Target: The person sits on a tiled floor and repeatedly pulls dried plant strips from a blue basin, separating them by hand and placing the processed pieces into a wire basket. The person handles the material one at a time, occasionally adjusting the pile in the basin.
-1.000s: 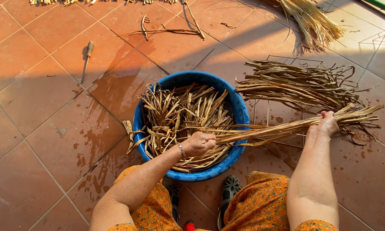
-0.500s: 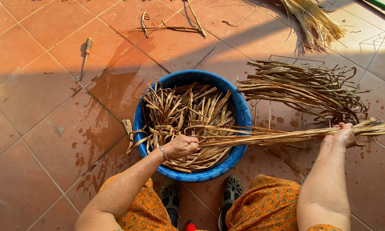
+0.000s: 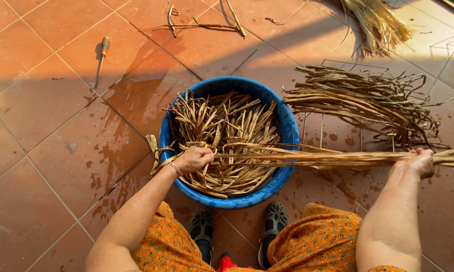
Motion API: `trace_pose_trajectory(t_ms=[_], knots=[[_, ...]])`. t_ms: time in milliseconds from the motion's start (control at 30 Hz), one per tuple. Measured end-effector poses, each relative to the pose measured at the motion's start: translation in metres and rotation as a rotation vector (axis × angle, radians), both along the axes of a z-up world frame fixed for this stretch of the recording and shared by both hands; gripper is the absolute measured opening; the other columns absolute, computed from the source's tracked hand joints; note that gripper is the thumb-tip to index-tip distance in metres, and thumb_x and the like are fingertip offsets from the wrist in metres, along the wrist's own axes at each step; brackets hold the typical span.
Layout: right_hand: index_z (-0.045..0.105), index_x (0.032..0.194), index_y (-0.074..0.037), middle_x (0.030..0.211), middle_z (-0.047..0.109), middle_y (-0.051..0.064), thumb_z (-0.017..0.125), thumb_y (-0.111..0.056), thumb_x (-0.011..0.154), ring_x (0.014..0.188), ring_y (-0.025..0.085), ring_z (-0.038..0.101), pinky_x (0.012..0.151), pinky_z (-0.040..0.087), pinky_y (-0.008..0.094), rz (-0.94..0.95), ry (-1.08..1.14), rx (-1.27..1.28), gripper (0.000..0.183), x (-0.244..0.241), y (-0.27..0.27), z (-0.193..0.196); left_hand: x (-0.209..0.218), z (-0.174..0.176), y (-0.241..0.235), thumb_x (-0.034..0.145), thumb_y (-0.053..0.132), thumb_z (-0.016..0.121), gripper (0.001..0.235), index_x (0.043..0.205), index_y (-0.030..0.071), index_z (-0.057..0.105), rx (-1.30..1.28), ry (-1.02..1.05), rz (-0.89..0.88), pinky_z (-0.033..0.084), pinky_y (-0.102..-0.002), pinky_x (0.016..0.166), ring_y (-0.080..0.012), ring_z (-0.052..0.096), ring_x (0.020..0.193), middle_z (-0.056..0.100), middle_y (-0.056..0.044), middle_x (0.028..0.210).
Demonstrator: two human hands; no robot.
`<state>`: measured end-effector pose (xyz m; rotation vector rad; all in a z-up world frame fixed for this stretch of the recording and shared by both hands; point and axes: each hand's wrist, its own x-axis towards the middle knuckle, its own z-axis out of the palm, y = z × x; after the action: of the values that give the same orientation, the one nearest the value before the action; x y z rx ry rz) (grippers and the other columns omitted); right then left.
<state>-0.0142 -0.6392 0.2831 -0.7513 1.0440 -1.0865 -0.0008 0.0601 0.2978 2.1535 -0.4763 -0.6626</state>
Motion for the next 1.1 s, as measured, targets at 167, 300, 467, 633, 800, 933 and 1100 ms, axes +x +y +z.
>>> trace_pose_trajectory(t_ms=[167,300,467,633,800,933,1100], knots=[[0.064,0.093,-0.010,0.089,0.073,0.001,0.059,-0.028,0.104,0.090,0.017,0.068,0.107,0.049,0.054,0.253,0.020,-0.247,0.022,0.019,0.005,-0.016,0.023,-0.027,-0.011,0.110,0.032,0.047,0.027,0.098,0.016,0.064,0.601,-0.216,0.077,0.055,-0.040,0.065,-0.0230,0.063,0.068,0.066,-0.010,0.076],[0.067,0.091,-0.007,0.085,0.077,0.011,0.059,-0.027,0.098,0.080,0.027,0.076,0.087,0.064,0.056,0.421,-0.363,-0.151,0.023,0.033,0.015,-0.008,0.031,-0.046,-0.024,0.085,0.015,0.059,0.015,0.097,0.016,0.068,0.540,-0.904,0.222,0.056,-0.048,0.072,-0.0291,0.069,0.081,0.073,-0.014,0.090],[0.073,0.098,0.001,0.098,0.081,0.022,0.074,-0.013,0.104,0.096,0.034,0.084,0.094,0.064,0.055,0.522,-0.412,-0.211,0.015,0.034,0.027,0.000,0.011,-0.108,-0.098,0.091,0.003,0.059,0.012,0.085,0.013,0.064,0.653,-1.010,-0.069,0.058,-0.044,0.071,-0.0227,0.064,0.080,0.063,-0.009,0.080],[0.061,0.097,-0.003,0.084,0.060,0.009,0.076,-0.020,0.110,0.079,0.024,0.068,0.088,0.063,0.050,0.639,-0.484,-0.253,0.026,0.041,0.053,0.020,-0.040,-0.185,-0.166,0.090,0.009,0.064,0.011,0.097,0.010,0.071,0.196,-0.508,-0.216,0.058,-0.047,0.079,-0.0305,0.067,0.091,0.068,-0.012,0.093],[0.069,0.121,0.001,0.072,0.064,0.006,0.078,-0.029,0.094,0.068,0.021,0.067,0.078,0.067,0.047,0.641,-0.477,-0.240,0.041,0.036,0.105,0.050,-0.062,-0.214,-0.182,0.087,0.024,0.072,0.020,0.103,0.012,0.072,0.267,-0.330,0.042,0.050,-0.051,0.092,-0.0338,0.059,0.111,0.064,-0.014,0.113],[0.070,0.121,0.003,0.075,0.065,0.004,0.076,-0.038,0.098,0.072,0.020,0.072,0.076,0.072,0.045,0.673,-0.311,-0.347,0.048,0.043,0.144,0.071,-0.072,-0.208,-0.209,0.074,0.038,0.080,0.038,0.099,0.010,0.072,0.321,-0.455,0.104,0.044,-0.057,0.089,-0.0331,0.059,0.109,0.064,-0.012,0.108],[0.071,0.109,0.002,0.085,0.076,0.013,0.079,-0.023,0.105,0.074,0.025,0.078,0.069,0.072,0.044,0.770,-0.301,-0.543,0.027,0.055,0.172,0.075,-0.073,-0.187,-0.220,0.083,0.024,0.073,0.013,0.092,0.014,0.074,0.399,-0.500,0.054,0.048,-0.050,0.090,-0.0305,0.062,0.110,0.067,-0.010,0.108]])
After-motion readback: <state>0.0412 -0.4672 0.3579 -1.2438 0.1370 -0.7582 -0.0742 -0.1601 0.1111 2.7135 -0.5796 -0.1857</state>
